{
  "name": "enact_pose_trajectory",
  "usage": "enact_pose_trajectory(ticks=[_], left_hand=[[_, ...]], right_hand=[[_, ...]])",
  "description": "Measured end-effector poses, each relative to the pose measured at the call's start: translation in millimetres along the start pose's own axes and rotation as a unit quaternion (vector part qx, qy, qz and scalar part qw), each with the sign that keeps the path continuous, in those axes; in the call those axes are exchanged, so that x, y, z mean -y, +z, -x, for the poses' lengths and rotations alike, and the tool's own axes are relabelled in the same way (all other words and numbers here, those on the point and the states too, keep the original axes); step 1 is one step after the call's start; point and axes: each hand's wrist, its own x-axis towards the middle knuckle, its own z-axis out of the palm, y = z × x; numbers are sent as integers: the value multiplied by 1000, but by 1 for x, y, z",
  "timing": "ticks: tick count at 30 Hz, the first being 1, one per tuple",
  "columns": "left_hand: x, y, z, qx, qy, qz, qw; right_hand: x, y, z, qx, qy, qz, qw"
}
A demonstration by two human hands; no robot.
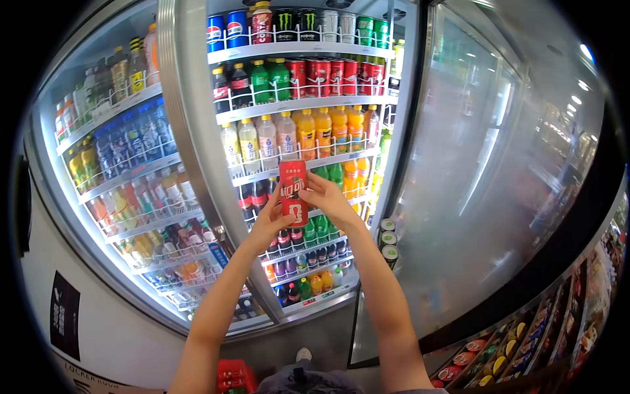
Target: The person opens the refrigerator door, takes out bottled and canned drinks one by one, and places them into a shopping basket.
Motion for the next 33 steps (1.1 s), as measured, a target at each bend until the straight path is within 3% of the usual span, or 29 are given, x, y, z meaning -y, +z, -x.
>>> enact_pose_trajectory(ticks=[5,13,21,33], left_hand=[[-7,-12,61,-65,-39,-34,997],[-28,-29,165,-154,35,-50,986],[-41,-64,251,-236,-1,-61,970],[-5,-128,379,-407,-20,3,913]], right_hand=[[-12,44,18,61,4,-58,996],[-30,136,37,125,15,-70,990],[-55,221,47,195,73,-139,968],[-156,355,38,324,133,-98,931]])
